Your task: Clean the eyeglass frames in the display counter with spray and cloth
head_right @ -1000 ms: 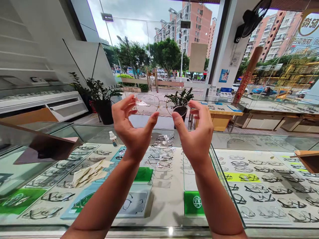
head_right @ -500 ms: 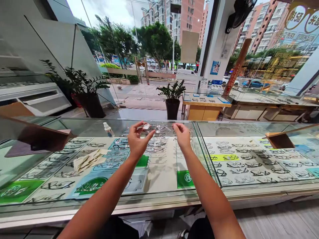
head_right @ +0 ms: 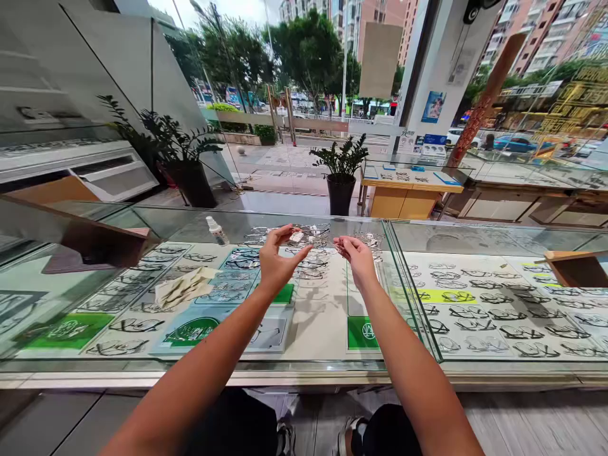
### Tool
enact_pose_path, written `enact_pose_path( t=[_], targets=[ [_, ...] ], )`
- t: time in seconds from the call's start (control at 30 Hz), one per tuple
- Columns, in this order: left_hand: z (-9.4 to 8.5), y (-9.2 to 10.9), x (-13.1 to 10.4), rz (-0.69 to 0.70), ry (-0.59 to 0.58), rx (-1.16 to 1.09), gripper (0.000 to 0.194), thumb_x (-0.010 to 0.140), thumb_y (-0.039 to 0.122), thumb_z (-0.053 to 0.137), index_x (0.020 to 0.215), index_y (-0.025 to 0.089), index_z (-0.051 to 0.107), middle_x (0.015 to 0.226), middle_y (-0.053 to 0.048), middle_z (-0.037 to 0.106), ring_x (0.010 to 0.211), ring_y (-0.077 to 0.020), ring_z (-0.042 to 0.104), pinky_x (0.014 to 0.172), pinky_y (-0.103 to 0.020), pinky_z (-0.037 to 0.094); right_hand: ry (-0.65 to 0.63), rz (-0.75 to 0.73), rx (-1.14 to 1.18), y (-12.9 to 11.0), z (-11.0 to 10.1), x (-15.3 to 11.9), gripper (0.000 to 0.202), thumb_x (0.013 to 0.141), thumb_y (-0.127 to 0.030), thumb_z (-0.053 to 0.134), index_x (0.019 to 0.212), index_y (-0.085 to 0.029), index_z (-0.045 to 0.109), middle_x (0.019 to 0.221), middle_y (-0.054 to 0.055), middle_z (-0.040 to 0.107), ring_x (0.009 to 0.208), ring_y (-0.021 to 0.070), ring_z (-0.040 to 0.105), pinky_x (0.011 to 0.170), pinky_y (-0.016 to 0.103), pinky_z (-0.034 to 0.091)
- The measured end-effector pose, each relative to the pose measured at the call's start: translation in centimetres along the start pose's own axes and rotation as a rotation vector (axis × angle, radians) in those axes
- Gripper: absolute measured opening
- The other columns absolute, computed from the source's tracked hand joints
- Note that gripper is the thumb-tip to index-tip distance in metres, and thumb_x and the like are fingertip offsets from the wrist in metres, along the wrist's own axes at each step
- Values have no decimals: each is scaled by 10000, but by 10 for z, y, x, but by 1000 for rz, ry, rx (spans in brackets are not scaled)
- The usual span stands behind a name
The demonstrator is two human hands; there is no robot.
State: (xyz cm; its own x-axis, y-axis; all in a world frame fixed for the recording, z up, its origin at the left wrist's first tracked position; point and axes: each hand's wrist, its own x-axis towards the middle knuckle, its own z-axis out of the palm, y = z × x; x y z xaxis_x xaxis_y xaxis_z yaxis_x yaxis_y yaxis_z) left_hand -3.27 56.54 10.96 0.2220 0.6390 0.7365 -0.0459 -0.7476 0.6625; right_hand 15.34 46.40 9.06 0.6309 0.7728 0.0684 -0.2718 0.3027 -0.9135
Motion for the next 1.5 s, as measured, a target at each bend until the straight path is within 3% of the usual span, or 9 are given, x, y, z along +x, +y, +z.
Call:
enact_pose_path(
  t=[0.2, 0.53, 0.7, 0.8, 1.0, 1.27, 1.37, 1.43, 1.5],
  targets=[
    [0, -5, -1, 74, -25, 80, 631, 838, 467, 868, 1340, 192, 602, 1237, -116, 738, 1169, -266, 733, 1047, -440, 617, -1, 92, 2, -3, -3, 1, 183, 878, -387, 829, 966, -232, 786, 1103, 71, 842, 1052, 200, 788, 873, 288, 631],
    [-4, -8, 4, 3, -80, 120, 637, 827, 464, 876, 1347, 211, 608, 1289, -111, 737, 1240, -278, 693, 1130, -475, 533, -112, 112, -5, -10, -8, 3, 188, 890, -339, 795, 1047, -236, 781, 1084, 71, 834, 1027, 205, 775, 946, 348, 615],
    [-11, -5, 12, -68, -325, -26, 675, 763, 506, 910, 1309, 204, 653, 1311, -118, 735, 1232, -275, 701, 1107, -436, 556, -324, 183, -118, -31, -21, 2, 314, 836, -514, 821, 963, -227, 823, 1079, 70, 811, 1036, 208, 741, 930, 328, 559],
    [-13, 0, 13, -84, -480, -70, 673, 764, 491, 910, 1325, 213, 664, 1314, -107, 741, 1259, -280, 690, 1138, -443, 538, -432, 204, -236, -38, -23, -2, 306, 776, -497, 871, 909, -223, 837, 1078, 74, 801, 1043, 210, 708, 979, 354, 520],
    [-13, 7, 11, -112, -578, -87, 672, 780, 481, 891, 1362, 238, 658, 1358, -96, 728, 1297, -296, 671, 1159, -470, 519, -498, 230, -345, -40, -21, -6, 253, 750, -455, 889, 888, -246, 856, 1089, 69, 793, 1046, 218, 671, 973, 380, 487],
    [-12, 8, 11, 8, -569, -39, 622, 858, 486, 833, 1400, 258, 631, 1410, -95, 679, 1317, -274, 636, 1130, -430, 512, -517, 243, -360, -37, -20, -6, 265, 711, -451, 914, 865, -240, 867, 1141, 89, 800, 1055, 232, 674, 979, 396, 478],
    [-9, 12, 9, 63, -444, 59, 680, 861, 532, 814, 1447, 267, 594, 1485, -125, 590, 1387, -300, 559, 1091, -438, 514, -456, 155, -360, -34, -17, -5, 262, 715, -465, 906, 842, -241, 859, 1105, 87, 809, 1066, 245, 681, 1002, 414, 474],
    [-6, 14, 5, 0, -271, 102, 535, 884, 540, 781, 1317, 244, 676, 1294, -114, 656, 1199, -270, 633, 959, -395, 543, -360, 50, -366, -31, -13, -6, 259, 704, -469, 909, 797, -237, 841, 1070, 84, 810, 1088, 260, 686, 1029, 428, 471],
    [-2, 15, 0, -135, -179, 78, 337, 929, 538, 721, 1013, 212, 753, 903, -46, 651, 849, -196, 624, 760, -329, 508, -272, -63, -394, -26, -7, -8, 258, 709, -473, 900, 766, -234, 822, 1052, 84, 802, 1086, 271, 691, 1012, 435, 486]
  ],
)
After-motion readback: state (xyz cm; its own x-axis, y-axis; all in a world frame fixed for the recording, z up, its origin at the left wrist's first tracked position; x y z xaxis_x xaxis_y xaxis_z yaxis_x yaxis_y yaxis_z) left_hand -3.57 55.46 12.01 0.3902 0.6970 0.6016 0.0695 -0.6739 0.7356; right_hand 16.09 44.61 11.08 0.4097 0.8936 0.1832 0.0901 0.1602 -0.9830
